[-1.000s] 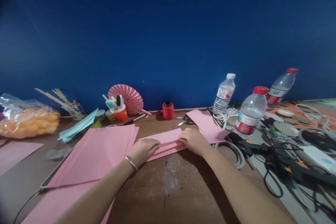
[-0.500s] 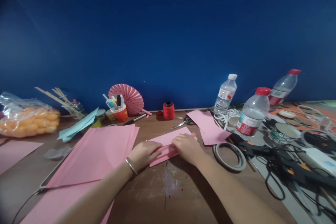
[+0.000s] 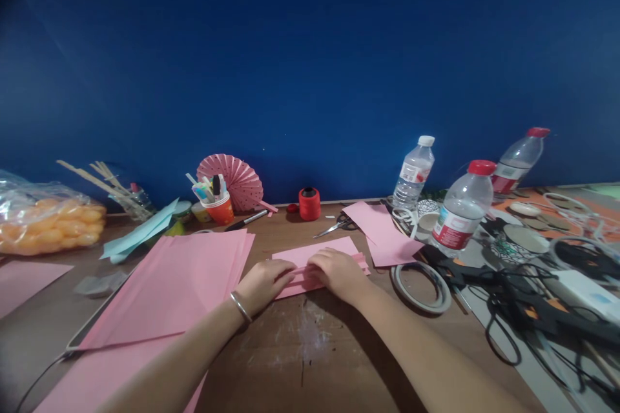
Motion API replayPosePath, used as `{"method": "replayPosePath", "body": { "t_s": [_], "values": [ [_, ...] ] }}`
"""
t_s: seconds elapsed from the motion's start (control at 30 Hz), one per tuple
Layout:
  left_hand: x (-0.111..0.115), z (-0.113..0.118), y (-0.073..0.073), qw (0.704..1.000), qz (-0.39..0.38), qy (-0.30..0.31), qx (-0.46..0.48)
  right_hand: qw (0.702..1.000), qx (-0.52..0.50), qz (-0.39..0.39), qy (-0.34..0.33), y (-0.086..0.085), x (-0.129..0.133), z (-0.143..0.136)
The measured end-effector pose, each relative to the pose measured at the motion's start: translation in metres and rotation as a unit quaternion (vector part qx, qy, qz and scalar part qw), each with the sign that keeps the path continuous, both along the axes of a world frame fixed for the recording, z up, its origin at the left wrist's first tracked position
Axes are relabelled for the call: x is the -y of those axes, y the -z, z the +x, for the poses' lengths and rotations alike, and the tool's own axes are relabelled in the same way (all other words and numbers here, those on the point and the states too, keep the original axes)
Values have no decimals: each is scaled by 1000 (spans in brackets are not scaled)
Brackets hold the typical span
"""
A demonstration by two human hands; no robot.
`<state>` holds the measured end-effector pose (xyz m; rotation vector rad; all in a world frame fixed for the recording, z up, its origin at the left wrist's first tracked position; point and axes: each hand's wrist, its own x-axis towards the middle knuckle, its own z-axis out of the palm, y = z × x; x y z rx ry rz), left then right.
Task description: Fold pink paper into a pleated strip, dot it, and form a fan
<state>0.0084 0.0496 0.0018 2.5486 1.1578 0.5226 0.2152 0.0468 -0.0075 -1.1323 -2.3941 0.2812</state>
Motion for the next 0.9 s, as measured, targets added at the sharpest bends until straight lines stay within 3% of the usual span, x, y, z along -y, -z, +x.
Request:
{"method": "replayPosePath", "body": {
  "t_s": [0.2, 0.4, 0.73, 0.9],
  "values": [
    [8, 6, -4, 999, 2, -43, -21, 999, -40, 1, -12, 6, -3, -7],
    [10, 10, -2, 998, 18, -46, -29, 999, -29, 27, -19, 3, 2, -12],
    [-2, -3, -4, 999, -2, -38, -29, 997, 37, 67, 9, 7, -6, 3],
    [-8, -9, -5, 991, 45, -80, -93, 999, 31, 42, 9, 4, -8, 10]
  ]
}}
